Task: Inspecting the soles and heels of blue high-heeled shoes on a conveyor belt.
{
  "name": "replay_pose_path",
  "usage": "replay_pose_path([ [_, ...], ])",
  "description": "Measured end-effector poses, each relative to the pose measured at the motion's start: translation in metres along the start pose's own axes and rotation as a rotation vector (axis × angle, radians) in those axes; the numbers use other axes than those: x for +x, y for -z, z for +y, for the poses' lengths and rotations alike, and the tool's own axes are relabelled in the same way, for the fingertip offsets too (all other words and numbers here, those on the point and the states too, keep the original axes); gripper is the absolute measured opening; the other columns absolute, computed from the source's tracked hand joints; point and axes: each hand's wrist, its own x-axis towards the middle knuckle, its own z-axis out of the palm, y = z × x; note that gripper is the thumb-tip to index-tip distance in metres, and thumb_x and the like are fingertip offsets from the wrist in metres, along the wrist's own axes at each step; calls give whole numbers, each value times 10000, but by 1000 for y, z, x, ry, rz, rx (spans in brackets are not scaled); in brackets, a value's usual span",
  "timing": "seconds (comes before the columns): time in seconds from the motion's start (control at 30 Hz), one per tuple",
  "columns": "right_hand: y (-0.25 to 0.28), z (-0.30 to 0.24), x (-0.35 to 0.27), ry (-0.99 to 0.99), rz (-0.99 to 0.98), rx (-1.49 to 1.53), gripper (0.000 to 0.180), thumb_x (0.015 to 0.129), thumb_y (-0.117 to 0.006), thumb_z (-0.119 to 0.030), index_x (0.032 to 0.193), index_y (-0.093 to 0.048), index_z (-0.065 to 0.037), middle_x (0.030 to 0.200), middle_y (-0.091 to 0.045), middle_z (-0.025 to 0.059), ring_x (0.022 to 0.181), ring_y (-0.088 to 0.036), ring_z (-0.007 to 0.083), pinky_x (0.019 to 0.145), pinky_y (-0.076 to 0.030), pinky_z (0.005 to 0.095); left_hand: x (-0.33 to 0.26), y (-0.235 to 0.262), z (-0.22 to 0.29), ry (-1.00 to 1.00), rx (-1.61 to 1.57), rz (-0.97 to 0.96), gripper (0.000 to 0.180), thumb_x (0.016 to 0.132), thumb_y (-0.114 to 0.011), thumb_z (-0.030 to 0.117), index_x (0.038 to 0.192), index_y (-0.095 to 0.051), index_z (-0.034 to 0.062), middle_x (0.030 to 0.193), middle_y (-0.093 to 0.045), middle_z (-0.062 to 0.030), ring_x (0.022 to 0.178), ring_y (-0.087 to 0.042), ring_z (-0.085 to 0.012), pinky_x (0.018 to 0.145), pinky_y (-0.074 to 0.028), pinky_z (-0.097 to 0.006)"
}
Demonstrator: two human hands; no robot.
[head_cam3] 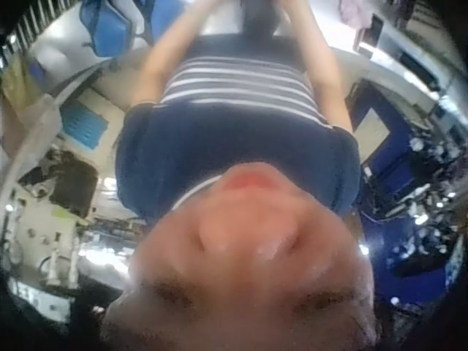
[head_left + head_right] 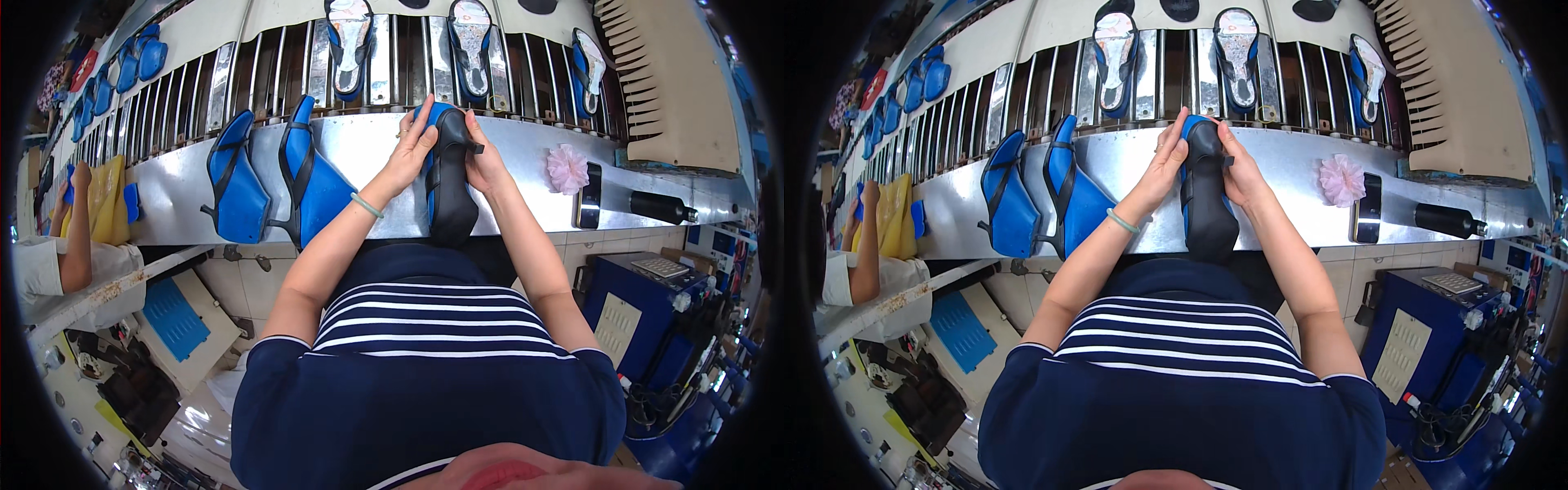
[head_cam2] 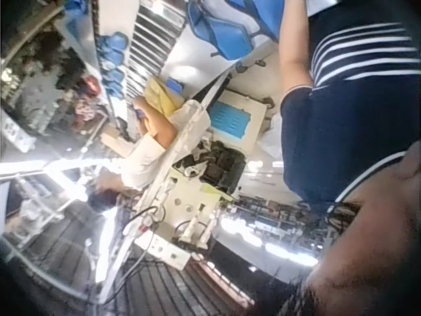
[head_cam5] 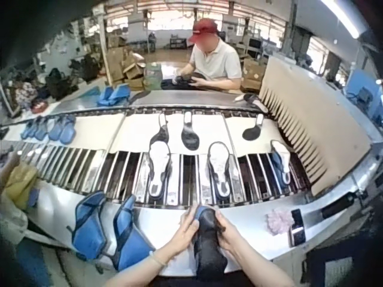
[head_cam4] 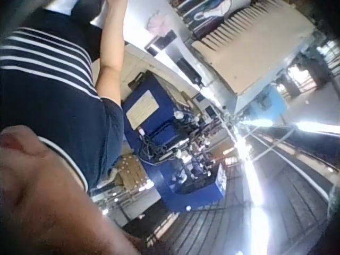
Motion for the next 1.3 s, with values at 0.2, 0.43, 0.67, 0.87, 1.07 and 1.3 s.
replay_pose_path([
  [0.2, 7, -7, 9, -7, 22, 82, 566, 1004, -454, -546, 1275, -572, -64, 1190, -656, 97, 1071, -640, 200, 944, -522, 359, -1, 3, 6, 7, -84, -116, 927, 853, -722, 429, 1590, -190, 243, 1613, 17, -268, 1513, 88, -358, 1197, -101, -455],
  [0.43, -1, -14, 8, 51, -99, 74, 594, 1017, -395, -562, 1427, -483, -141, 1312, -608, 83, 1155, -611, 217, 1005, -486, 376, 7, -7, 11, -10, -75, 21, 925, 813, -789, 365, 1566, -279, 194, 1583, -105, -276, 1486, -123, -393, 1180, -193, -450],
  [0.67, 4, 2, 0, 86, -125, 78, 601, 999, -422, -578, 1452, -442, -183, 1347, -553, 95, 1196, -574, 229, 1018, -474, 393, 1, -12, -7, -137, 137, 92, 845, 829, -756, 334, 1533, -349, 105, 1497, -346, -232, 1413, -306, -352, 1173, -219, -420],
  [0.87, 1, -4, -7, 112, -197, 52, 619, 1027, -368, -553, 1499, -374, -153, 1415, -506, 94, 1256, -528, 224, 1070, -426, 380, -3, -5, 6, -156, 133, 45, 831, 856, -735, 248, 1549, -305, 92, 1437, -371, -163, 1332, -390, -283, 1128, -289, -363],
  [1.07, 14, -15, -19, 60, -418, 108, 687, 986, -457, -424, 1575, -225, -154, 1514, -406, 95, 1387, -392, 231, 1169, -271, 373, -6, 8, 12, -55, -215, -44, 875, 835, -761, 212, 1565, -282, 147, 1423, -339, -126, 1334, -368, -250, 1078, -337, -327],
  [1.3, 9, -10, -40, 146, -286, -347, 1071, 784, -785, -82, 1588, -79, -134, 1496, -394, 145, 1367, -403, 242, 1135, -309, 382, 2, 10, 12, -6, -235, -64, 890, 828, -774, 199, 1566, -276, 157, 1395, -321, -125, 1326, -367, -257, 1117, -316, -355],
])
